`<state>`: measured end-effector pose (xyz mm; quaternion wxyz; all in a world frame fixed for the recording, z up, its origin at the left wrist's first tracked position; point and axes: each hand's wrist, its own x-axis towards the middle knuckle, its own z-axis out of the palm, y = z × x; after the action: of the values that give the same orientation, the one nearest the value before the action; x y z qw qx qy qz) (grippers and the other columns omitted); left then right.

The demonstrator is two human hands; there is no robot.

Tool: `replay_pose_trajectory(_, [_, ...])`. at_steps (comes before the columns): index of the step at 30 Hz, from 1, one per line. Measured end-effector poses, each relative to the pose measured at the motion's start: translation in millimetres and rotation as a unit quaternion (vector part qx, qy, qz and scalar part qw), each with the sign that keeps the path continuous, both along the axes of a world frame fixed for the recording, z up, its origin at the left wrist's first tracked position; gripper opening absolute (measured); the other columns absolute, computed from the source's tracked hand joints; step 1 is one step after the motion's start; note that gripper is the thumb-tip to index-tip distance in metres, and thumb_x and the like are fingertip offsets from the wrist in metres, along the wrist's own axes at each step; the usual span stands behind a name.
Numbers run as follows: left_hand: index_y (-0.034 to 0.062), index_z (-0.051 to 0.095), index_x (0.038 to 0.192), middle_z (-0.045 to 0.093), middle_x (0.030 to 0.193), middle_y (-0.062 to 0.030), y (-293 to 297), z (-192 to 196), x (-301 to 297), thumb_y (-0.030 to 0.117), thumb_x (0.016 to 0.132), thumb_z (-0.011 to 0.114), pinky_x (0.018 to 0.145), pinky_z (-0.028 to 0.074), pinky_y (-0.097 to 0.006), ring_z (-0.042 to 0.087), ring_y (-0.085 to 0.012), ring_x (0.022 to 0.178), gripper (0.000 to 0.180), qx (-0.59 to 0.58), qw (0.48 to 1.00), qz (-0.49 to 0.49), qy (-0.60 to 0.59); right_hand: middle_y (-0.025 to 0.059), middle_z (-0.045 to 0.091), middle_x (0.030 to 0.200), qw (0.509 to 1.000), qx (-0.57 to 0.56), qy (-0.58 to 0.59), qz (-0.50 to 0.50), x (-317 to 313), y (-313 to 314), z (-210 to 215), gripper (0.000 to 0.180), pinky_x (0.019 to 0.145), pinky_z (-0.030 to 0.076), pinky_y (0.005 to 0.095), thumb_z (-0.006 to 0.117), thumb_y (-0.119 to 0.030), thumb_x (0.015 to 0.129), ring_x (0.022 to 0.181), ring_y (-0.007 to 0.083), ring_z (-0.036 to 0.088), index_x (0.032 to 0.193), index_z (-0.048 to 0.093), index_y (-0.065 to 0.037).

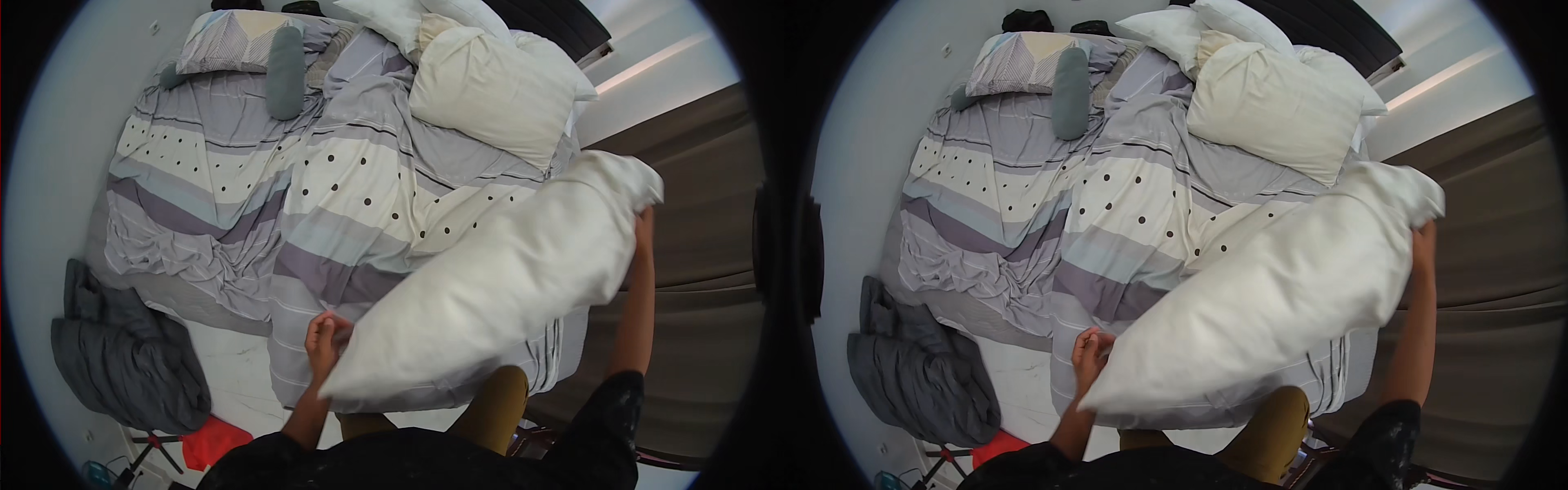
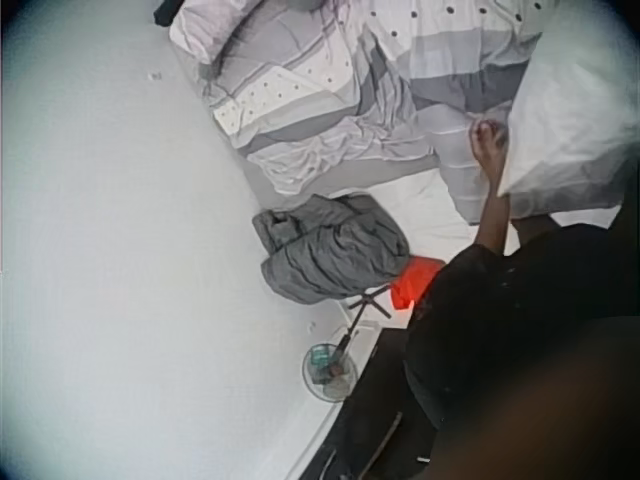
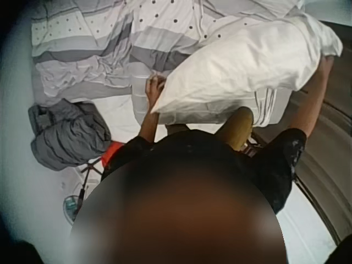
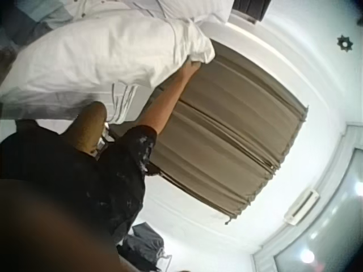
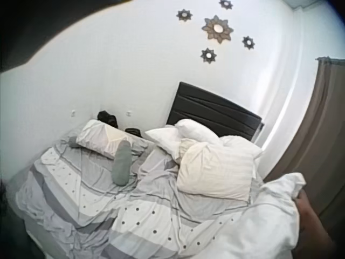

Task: Removing old pillowcases from pillows and folding them on the bed.

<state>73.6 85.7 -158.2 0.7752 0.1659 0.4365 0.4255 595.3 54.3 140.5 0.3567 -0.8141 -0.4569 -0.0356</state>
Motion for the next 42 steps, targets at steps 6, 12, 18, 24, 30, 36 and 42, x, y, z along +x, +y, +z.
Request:
replay_pose_trajectory(6, [0.0077,0.036,0.135,0.028,0.145,-0.0123,-20,-148,42,0.027,0.087,0.039,0.103,-0.006,-0.060,0.009,-0.0381,0.137,0.051,0.247,0.560,-0.103,0.784,0.0236,0.060,0.101,0.987,-0.139,-0.062,0.047,87,150,-191,0.041,0.084,0.043,0.0406,0.061,-0.023,0.073,0.098,0.0402,0.056,0.104,0.056,0.002])
replay_pose_trajectory(12, [0.0200,0.012,0.144,0.016,0.150,-0.0090,-37,-237,35,0.067,0.070,0.051,0.101,-0.008,-0.062,0.004,-0.0397,0.137,0.096,0.279,0.474,-0.057,0.833,0.0228,0.062,0.103,0.911,-0.390,-0.006,0.131,155,319,-370,0.058,0.081,0.045,0.0356,0.064,-0.046,0.074,0.099,0.0294,0.060,0.106,0.060,0.002])
replay_pose_trajectory(18, [0.0221,0.026,0.141,0.027,0.146,-0.0048,-46,-232,31,0.066,0.080,0.030,0.105,-0.008,-0.056,0.012,-0.0337,0.138,0.076,0.244,0.514,-0.037,0.822,0.0211,0.063,0.102,0.893,-0.421,-0.042,0.153,154,338,-449,0.060,0.081,0.045,0.0345,0.064,-0.048,0.075,0.097,0.0278,0.060,0.107,0.060,0.002])
replay_pose_trajectory(24, [0.0188,0.030,0.137,0.030,0.145,-0.0051,-36,-223,32,0.032,0.077,0.049,0.106,-0.003,-0.056,0.011,-0.0322,0.139,0.064,0.239,0.435,-0.058,0.866,0.0193,0.063,0.100,0.917,-0.351,-0.015,0.189,177,331,-464,0.063,0.081,0.045,0.0335,0.064,-0.050,0.075,0.094,0.0262,0.060,0.107,0.059,0.003])
replay_pose_trajectory(30, [0.0087,0.039,0.128,0.035,0.142,-0.0077,-28,-179,53,0.035,0.087,0.036,0.107,0.002,-0.052,0.021,-0.0293,0.136,0.049,0.232,0.486,-0.016,0.842,0.0176,0.064,0.099,0.936,-0.144,0.119,0.298,186,327,-450,0.065,0.080,0.045,0.0325,0.064,-0.052,0.076,0.092,0.0246,0.060,0.108,0.059,0.004])
replay_pose_trajectory(36, [0.0038,0.046,0.125,0.052,0.125,-0.0085,9,-66,115,0.055,0.093,0.029,0.100,0.029,-0.035,0.048,-0.0195,0.113,0.063,0.135,0.939,0.297,0.108,0.0087,0.058,0.108,0.770,0.063,0.560,0.300,178,242,-359,0.067,0.089,0.038,0.0270,0.055,-0.054,0.084,0.096,0.0156,0.052,0.112,0.056,0.007])
replay_pose_trajectory(42, [0.0009,0.048,0.115,0.057,0.107,-0.0066,-67,71,182,0.044,0.089,0.054,0.087,0.042,-0.029,0.055,-0.0172,0.098,0.051,0.206,0.871,0.386,0.225,0.0109,0.060,0.112,0.687,0.160,0.632,0.321,198,112,-247,0.052,0.089,0.045,0.0321,0.046,-0.042,0.092,0.100,0.0188,0.059,0.118,0.053,0.002])
